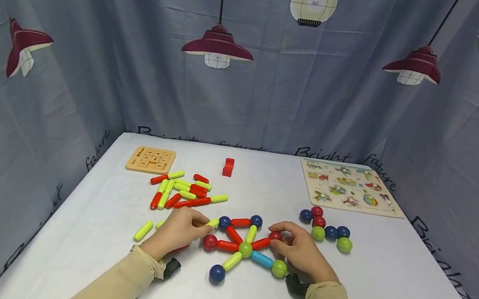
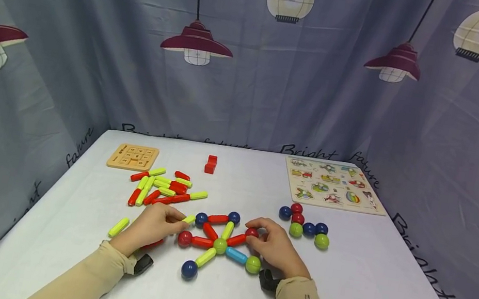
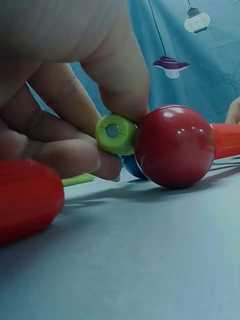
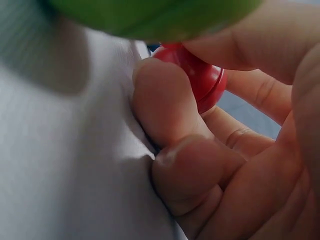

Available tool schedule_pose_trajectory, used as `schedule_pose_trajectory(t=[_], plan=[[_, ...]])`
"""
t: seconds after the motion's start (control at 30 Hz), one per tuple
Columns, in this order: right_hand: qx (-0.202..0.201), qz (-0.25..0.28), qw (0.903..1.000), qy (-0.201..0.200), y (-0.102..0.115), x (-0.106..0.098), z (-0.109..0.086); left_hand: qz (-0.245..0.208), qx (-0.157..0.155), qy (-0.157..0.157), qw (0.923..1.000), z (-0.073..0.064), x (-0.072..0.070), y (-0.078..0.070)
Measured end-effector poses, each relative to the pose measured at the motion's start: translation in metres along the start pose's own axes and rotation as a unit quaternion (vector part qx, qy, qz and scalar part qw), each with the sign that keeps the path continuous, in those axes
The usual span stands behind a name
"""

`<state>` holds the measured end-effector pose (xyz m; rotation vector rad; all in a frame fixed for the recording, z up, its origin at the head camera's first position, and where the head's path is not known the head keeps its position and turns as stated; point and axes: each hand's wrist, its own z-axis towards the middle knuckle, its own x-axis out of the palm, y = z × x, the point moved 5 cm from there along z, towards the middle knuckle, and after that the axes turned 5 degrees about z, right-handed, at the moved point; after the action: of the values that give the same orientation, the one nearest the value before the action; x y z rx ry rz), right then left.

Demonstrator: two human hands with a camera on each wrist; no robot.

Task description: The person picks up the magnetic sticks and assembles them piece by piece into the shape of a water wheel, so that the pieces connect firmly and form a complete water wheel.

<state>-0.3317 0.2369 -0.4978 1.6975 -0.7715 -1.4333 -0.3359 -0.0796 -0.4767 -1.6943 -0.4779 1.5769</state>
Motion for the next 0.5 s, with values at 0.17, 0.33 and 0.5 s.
schedule_pose_trajectory(t=[0.17,0.33,0.5], plan=[[0.001,-0.004,1.0,-0.001,0.0012,0.0007,0.0004,0.02,0.0,0.014,0.9997,0.0007,0.0054,-0.0003],[0.012,0.007,0.9999,0.003,0.0008,0.0012,0.0006,0.032,-0.003,0.001,0.9995,0.001,0.0064,-0.0006],[0.017,0.011,0.9998,0.003,-0.0012,0.0016,0.0006,0.058,0.005,-0.001,0.9983,0.0006,0.008,-0.0012]])
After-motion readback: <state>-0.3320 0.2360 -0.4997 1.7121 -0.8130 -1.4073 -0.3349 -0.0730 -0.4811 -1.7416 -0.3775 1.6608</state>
